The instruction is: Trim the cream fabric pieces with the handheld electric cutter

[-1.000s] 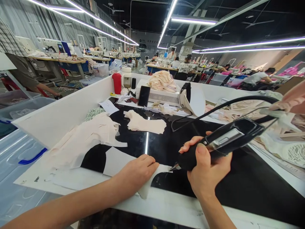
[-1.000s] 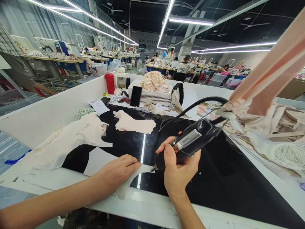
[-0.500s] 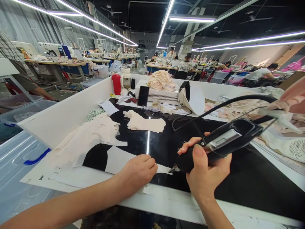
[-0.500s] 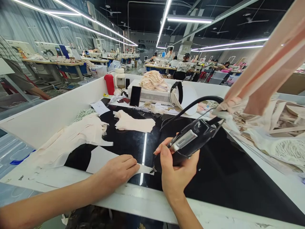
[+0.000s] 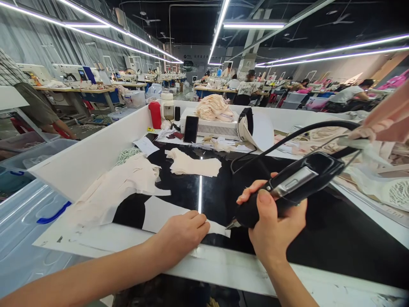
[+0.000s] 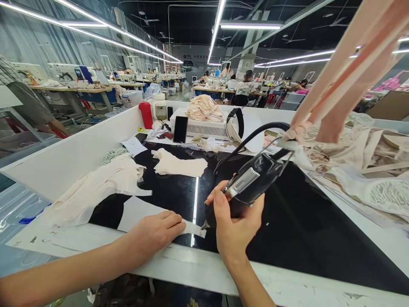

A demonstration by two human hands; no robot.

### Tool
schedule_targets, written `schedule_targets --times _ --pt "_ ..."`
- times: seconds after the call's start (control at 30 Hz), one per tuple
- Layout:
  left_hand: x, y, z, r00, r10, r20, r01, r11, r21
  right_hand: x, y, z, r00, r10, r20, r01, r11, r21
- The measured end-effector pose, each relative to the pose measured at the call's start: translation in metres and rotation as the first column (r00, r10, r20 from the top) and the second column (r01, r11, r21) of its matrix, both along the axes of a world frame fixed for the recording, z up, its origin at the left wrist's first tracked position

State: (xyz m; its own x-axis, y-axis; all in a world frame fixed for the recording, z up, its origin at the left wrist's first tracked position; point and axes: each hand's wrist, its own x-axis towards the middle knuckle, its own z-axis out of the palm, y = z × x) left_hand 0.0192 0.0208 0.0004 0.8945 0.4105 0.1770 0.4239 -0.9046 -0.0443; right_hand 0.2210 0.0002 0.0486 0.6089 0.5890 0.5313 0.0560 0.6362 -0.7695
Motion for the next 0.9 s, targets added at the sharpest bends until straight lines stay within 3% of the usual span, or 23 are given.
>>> schedule_targets --times 0.27,0.57,0.9 --pt "-0.004 0.002 -0.001 0.999 -0.008 0.038 0.010 0.998 -0.057 0.000 0.003 -0.003 1.000 0.023 0.016 -0.023 1.000 -0.010" --pt "-0.015 0.037 0.006 0.980 -0.138 0.144 0.156 0.979 -0.128 -0.003 -0.002 -0.003 0.999 0.002 0.037 -0.003 1.000 0.005" --pt "-0.006 0.034 0.011 0.998 0.026 0.059 -0.007 0.951 -0.310 -0.008 -0.006 -0.004 1.000 -0.004 0.021 0.004 1.000 -0.002"
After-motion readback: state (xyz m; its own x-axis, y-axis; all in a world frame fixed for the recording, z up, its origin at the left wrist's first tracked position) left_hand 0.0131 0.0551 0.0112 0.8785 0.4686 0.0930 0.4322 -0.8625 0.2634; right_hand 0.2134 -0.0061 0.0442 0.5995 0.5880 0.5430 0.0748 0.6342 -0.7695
